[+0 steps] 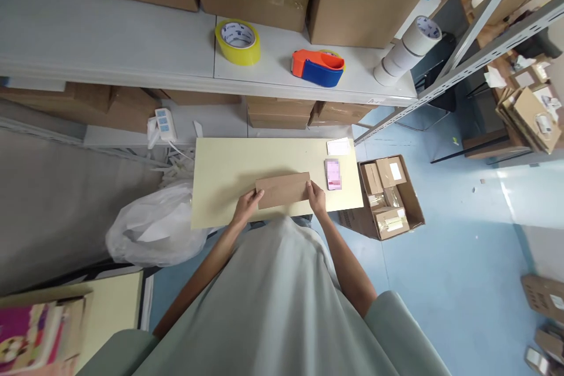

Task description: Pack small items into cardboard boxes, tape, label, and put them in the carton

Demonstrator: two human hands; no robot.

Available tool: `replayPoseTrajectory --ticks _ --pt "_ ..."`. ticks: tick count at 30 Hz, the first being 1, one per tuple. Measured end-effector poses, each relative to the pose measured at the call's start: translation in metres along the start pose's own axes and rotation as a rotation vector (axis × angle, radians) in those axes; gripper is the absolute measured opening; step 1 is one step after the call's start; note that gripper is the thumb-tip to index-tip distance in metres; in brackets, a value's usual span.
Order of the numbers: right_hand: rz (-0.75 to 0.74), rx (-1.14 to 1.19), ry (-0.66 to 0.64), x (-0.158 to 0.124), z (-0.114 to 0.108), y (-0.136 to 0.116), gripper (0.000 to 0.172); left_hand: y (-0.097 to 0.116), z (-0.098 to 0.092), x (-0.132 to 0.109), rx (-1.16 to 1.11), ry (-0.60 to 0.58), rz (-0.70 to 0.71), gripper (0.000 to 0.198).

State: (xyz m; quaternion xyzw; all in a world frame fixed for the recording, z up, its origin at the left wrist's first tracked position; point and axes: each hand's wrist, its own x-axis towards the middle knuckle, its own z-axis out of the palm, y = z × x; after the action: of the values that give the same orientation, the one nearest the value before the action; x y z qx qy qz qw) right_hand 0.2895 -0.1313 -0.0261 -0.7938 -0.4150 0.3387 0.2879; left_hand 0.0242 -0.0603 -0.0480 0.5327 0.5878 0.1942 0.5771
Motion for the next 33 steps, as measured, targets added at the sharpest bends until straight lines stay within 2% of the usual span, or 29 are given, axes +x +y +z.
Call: replayPoseTrajectory --ticks 3,6,10,15,18,22,24,27,30,33 --pt "-0.073 0.056 0.043 -0.004 0.0 0.001 0.07 0.0 -0.014 0.011 -0.048 -0.032 0.097 0.049" --pt "-0.104 0.047 0.119 -0.001 0.003 0.005 0.062 0.0 -0.027 0.024 0.031 0.004 0.169 0.049" --pt "0.011 0.045 0.094 0.004 0.017 0.014 0.048 -0.006 -0.035 0.036 0.114 -0.004 0.153 0.05" --pt "0.104 0.072 0.095 -0.006 0.034 0.02 0.039 -0.019 -0.033 0.035 0.15 -0.058 0.098 0.049" --pt "0.136 0.092 0.111 -0.016 0.035 0.023 0.037 -0.017 -0.035 0.03 0.214 0.016 0.127 0.043" --pt "0.157 0.153 0.178 -0.025 0.021 0.032 0.038 0.004 -0.036 0.026 0.341 0.137 0.364 0.038" --pt "0.164 0.193 0.22 -0.024 0.008 0.038 0.037 0.019 -0.03 0.026 0.356 0.108 0.465 0.035" --pt "0.181 0.233 0.266 -0.013 -0.016 0.051 0.037 0.042 -0.01 0.029 0.343 0.034 0.54 0.034" --pt "0.182 0.256 0.288 0.012 -0.044 0.068 0.038 0.061 0.018 0.035 0.367 -0.006 0.557 0.031" --pt "0.159 0.282 0.28 0.045 -0.071 0.088 0.039 0.078 0.05 0.04 0.398 0.008 0.555 0.029"
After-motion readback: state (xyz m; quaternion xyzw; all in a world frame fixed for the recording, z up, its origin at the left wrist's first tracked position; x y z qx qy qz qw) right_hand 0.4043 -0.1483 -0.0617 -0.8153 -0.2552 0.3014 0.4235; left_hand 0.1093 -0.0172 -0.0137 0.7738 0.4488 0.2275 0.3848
